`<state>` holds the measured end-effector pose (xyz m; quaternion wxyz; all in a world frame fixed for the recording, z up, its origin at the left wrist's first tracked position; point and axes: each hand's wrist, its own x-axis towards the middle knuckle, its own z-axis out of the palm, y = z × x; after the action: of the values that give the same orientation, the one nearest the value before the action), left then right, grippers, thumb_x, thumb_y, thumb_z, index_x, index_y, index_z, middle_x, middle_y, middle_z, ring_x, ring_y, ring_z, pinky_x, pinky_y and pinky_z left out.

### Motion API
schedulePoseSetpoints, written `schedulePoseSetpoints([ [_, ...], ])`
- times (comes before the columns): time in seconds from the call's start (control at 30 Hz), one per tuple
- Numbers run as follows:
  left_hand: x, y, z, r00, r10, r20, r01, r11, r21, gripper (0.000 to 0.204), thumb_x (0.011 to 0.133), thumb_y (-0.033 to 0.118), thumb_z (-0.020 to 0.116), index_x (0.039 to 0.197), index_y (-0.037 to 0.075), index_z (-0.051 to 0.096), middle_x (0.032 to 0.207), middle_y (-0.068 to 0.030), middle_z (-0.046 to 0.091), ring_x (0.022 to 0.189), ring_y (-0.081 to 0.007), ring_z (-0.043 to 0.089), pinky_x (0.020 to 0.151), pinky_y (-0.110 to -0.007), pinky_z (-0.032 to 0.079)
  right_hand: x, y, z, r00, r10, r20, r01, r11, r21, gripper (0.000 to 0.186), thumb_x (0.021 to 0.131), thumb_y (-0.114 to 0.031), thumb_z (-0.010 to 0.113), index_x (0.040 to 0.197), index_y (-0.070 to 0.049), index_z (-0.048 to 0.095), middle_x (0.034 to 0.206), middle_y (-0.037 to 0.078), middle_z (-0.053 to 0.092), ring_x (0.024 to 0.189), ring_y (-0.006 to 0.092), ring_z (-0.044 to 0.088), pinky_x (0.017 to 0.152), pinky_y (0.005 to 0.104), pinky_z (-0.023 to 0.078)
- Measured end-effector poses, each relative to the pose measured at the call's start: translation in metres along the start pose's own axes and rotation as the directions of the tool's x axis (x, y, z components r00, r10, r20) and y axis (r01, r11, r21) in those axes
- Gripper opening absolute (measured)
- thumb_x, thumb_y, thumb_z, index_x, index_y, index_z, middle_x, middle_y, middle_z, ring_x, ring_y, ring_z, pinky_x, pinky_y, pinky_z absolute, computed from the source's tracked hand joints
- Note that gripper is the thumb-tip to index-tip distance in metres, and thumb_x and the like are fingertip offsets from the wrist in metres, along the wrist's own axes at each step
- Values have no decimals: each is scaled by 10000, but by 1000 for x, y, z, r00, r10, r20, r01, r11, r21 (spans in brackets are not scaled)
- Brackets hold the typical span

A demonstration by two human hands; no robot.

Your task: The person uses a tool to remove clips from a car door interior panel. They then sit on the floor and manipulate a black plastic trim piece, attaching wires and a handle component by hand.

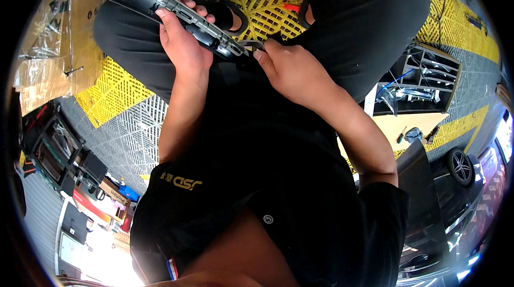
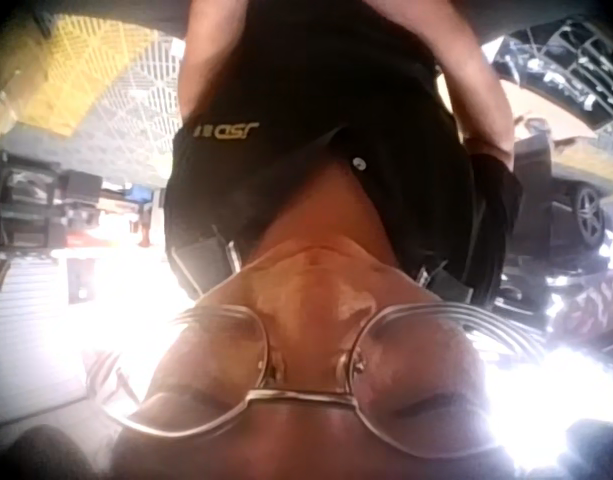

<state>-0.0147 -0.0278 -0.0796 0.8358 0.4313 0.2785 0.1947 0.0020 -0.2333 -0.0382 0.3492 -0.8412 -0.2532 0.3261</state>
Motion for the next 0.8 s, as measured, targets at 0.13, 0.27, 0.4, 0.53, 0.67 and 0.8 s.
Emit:
schedulePoseSetpoints([
  [0.13,-1,-3,-5,997,-8,-80,9,1000,3,568,1053,552,476,1249,24,539,983,-78,611,765,-182,618,630,-354,558,-5,3,7,997,52,59,-47,995,-89,272,1050,-260,527,974,-3,579,731,210,676,715,411,686,646,505,544],
  [0.27,-1,-4,-6,997,0,-82,3,999,36,580,1051,564,470,1251,24,538,983,-81,608,750,-180,616,618,-349,554,-4,2,13,999,17,31,-14,994,-112,271,1053,-261,514,1009,-3,585,737,207,680,715,411,688,643,515,550],
  [0.4,-1,-6,-7,998,0,-64,0,1000,-5,582,1051,558,478,1256,16,534,974,-80,604,747,-178,613,608,-355,549,-2,2,15,998,33,60,-25,992,-126,279,1054,-261,510,1026,5,590,739,203,686,714,408,692,648,516,556],
  [0.53,-3,-6,-5,998,-17,-60,15,1000,-24,580,1052,546,484,1264,8,530,980,-88,607,753,-177,611,605,-360,545,0,3,18,996,44,77,-31,987,-159,288,1051,-258,511,1047,18,592,729,197,687,711,406,696,647,515,561],
  [0.67,-4,-6,-7,995,-50,-86,46,998,-46,561,1062,521,482,1283,8,524,1015,-104,620,758,-177,610,603,-355,539,1,4,22,996,27,90,-12,987,-161,281,1045,-251,517,1062,19,592,732,195,689,710,404,698,647,515,563],
  [0.8,-4,-9,-9,991,-69,-111,68,998,-16,489,1083,452,474,1266,2,530,1021,-114,618,771,-190,599,613,-360,525,6,7,27,993,50,104,-33,987,-158,259,1031,-239,535,1065,11,596,747,204,690,720,405,698,664,519,562],
])
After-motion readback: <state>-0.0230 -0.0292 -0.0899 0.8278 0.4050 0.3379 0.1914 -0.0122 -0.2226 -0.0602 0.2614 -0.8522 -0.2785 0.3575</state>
